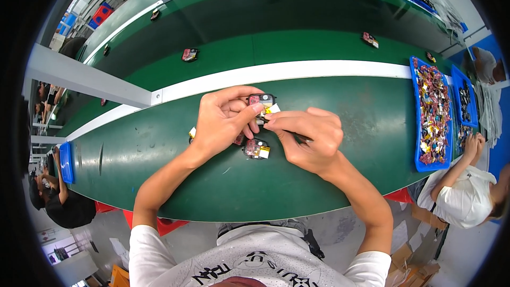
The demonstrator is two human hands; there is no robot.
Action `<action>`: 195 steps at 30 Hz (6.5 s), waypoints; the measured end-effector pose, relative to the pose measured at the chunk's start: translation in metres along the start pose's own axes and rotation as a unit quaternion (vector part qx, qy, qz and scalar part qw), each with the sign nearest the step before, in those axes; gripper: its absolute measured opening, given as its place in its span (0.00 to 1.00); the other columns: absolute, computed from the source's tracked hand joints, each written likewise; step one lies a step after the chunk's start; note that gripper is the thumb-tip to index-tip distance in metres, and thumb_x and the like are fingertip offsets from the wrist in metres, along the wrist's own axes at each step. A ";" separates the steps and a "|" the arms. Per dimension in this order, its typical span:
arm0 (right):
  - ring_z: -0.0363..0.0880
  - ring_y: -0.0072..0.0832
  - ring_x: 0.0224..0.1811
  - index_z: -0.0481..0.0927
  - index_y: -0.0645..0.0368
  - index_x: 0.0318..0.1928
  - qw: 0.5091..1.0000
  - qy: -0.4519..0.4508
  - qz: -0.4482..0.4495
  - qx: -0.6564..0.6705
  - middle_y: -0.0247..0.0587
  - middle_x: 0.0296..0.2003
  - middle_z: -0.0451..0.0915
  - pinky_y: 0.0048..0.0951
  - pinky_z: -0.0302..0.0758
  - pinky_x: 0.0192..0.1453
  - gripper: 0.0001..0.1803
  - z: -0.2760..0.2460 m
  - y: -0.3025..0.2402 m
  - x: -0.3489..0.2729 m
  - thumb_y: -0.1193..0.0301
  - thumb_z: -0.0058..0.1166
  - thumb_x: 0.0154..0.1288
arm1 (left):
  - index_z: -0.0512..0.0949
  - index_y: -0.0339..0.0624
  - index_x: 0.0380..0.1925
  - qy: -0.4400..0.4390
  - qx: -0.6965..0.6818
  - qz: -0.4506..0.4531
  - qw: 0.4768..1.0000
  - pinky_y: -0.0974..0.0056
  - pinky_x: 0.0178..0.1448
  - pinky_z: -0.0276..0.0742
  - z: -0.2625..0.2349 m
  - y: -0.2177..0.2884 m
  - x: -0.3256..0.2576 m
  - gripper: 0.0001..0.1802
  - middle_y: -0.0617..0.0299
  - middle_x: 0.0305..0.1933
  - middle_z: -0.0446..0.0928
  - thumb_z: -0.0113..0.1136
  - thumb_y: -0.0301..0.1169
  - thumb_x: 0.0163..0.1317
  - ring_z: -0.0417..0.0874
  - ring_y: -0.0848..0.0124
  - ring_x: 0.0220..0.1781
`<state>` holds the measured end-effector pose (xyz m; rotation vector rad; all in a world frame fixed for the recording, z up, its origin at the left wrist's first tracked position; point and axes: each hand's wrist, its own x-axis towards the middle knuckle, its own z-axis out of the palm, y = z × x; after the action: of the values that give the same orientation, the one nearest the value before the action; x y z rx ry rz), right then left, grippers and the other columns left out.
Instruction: Assembling small electronic components using tweezers on a factory production line.
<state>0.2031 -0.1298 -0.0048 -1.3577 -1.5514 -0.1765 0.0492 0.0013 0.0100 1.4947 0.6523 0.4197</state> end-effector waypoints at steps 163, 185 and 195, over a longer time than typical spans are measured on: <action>0.67 0.09 0.15 0.87 0.63 0.35 0.966 0.016 0.193 0.169 0.38 0.32 0.90 0.15 0.58 0.19 0.10 0.007 0.010 -0.009 0.80 0.76 0.54 | 0.80 0.26 0.55 -0.052 -0.108 0.001 0.993 0.71 0.19 0.79 -0.011 -0.017 -0.009 0.17 0.50 0.37 0.84 0.55 0.31 0.78 0.87 0.69 0.24; 0.65 0.12 0.11 0.87 0.58 0.31 0.988 -0.002 0.104 0.115 0.37 0.32 0.91 0.18 0.58 0.17 0.10 0.006 0.000 -0.003 0.83 0.75 0.50 | 0.79 0.26 0.56 -0.062 -0.153 -0.016 0.986 0.71 0.20 0.80 -0.013 -0.015 -0.007 0.19 0.50 0.36 0.85 0.55 0.33 0.78 0.87 0.70 0.25; 0.77 0.16 0.16 0.88 0.55 0.32 0.997 0.014 0.040 0.060 0.33 0.31 0.91 0.20 0.58 0.20 0.11 0.009 0.000 -0.003 0.83 0.74 0.49 | 0.78 0.25 0.55 -0.043 -0.062 -0.006 0.997 0.71 0.23 0.82 -0.006 -0.012 -0.007 0.16 0.54 0.34 0.84 0.59 0.26 0.74 0.85 0.74 0.24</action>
<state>0.1974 -0.1258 -0.0114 -1.3156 -1.4577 -0.0525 0.0385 0.0012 -0.0003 1.3820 0.5577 0.3775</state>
